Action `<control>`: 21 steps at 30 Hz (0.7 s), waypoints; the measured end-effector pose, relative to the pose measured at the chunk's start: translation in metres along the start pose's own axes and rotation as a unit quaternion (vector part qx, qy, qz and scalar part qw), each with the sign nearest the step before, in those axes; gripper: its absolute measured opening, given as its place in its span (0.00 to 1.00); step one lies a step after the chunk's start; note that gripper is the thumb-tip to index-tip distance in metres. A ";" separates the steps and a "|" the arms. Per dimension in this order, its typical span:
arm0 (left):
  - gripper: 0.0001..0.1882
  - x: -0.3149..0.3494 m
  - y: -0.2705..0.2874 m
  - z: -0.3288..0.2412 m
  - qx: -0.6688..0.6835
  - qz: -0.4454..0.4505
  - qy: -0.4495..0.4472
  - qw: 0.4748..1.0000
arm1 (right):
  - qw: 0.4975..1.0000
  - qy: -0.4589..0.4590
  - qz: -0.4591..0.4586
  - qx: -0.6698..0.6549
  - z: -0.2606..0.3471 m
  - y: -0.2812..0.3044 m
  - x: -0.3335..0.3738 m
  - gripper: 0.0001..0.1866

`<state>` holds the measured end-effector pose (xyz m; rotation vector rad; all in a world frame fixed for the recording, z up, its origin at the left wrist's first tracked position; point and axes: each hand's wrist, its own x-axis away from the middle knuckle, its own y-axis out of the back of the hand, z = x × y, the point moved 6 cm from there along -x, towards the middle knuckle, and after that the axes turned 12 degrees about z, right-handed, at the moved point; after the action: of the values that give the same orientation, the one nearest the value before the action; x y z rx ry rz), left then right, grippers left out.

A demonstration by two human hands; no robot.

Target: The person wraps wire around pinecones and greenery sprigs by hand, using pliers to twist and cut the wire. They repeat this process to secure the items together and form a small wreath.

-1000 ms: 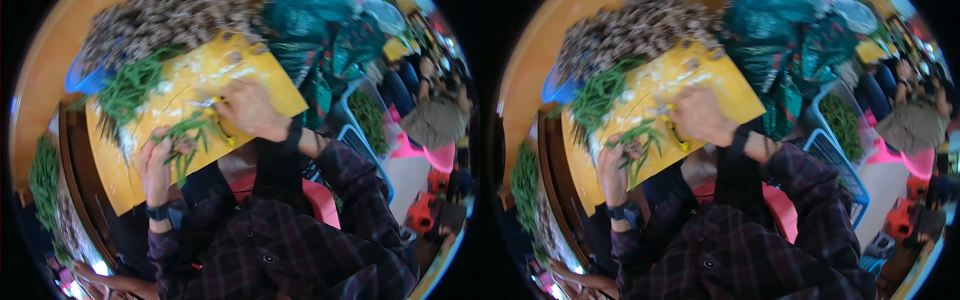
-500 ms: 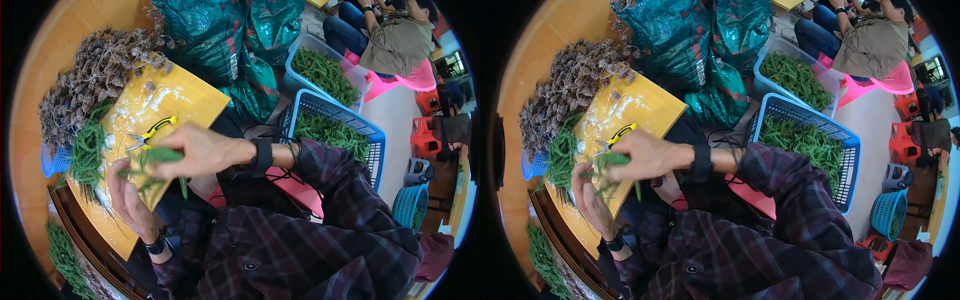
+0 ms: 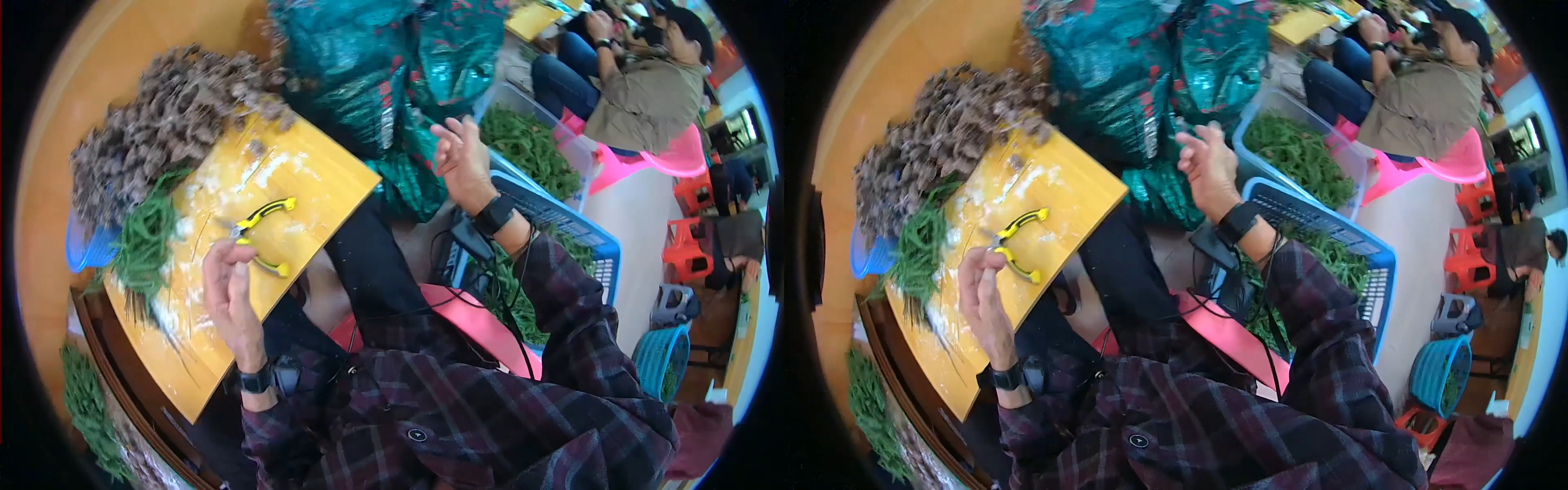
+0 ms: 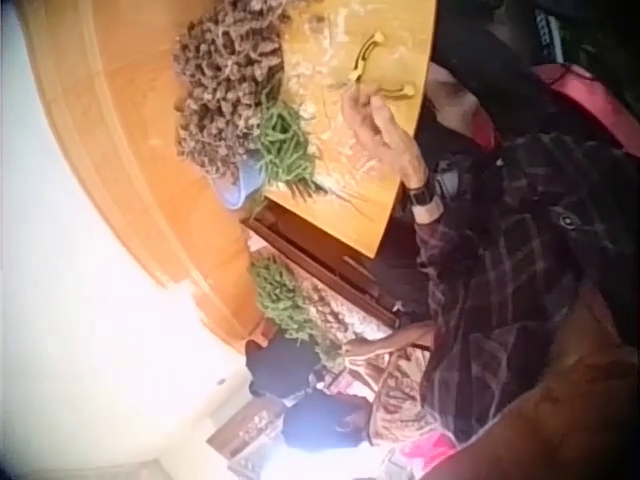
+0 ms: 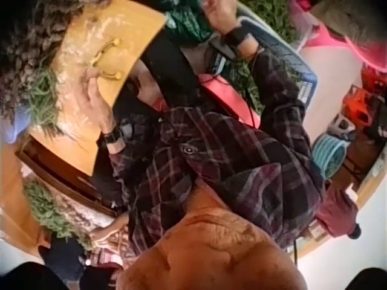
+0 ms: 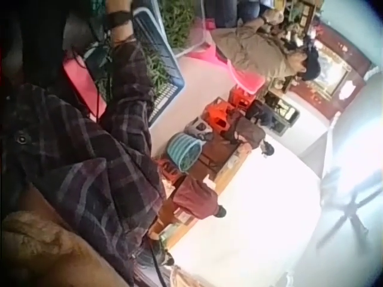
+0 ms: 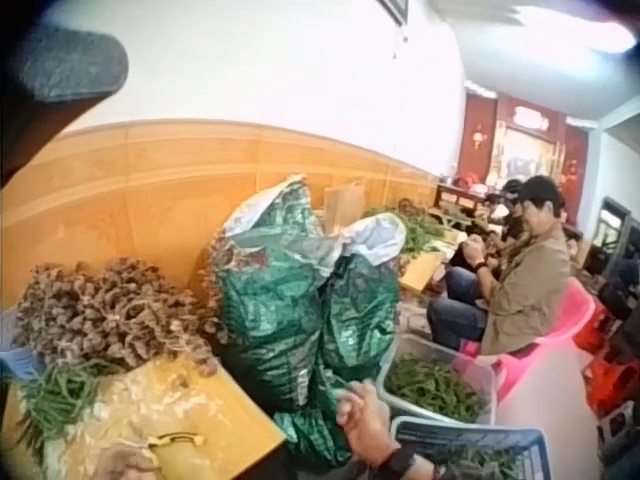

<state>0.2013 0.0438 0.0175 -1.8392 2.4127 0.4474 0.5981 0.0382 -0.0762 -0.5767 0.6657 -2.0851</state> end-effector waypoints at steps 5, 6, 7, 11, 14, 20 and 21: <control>0.14 -0.012 -0.003 0.015 0.061 -0.028 0.045 0.997 | 0.942 -0.132 0.292 0.101 -0.043 -0.139 0.055 0.21; 0.13 -0.013 -0.001 0.021 0.109 -0.024 0.039 0.993 | 0.919 -0.144 0.340 0.140 -0.049 -0.168 0.066 0.19; 0.13 -0.011 0.003 0.027 0.158 -0.019 0.031 0.987 | 0.892 -0.154 0.386 0.178 -0.059 -0.191 0.074 0.16; 0.12 -0.004 0.015 0.035 0.177 -0.015 0.036 0.984 | 0.807 -0.077 0.481 0.335 -0.081 -0.263 0.063 0.13; 0.12 -0.004 0.018 0.031 0.170 -0.011 0.045 0.984 | 0.498 0.408 0.403 0.650 -0.098 -0.275 0.021 0.12; 0.12 -0.003 0.032 0.048 0.169 -0.019 0.053 0.984 | 0.449 0.288 0.398 0.746 -0.138 -0.290 0.014 0.14; 0.11 -0.004 0.033 0.048 0.168 -0.019 0.056 0.984 | 0.461 0.309 0.421 0.718 -0.140 -0.296 0.023 0.14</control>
<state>0.1652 0.0688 -0.0217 -1.7970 2.3367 -0.0669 0.3266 0.2010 0.0118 1.3020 -0.5666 -1.0700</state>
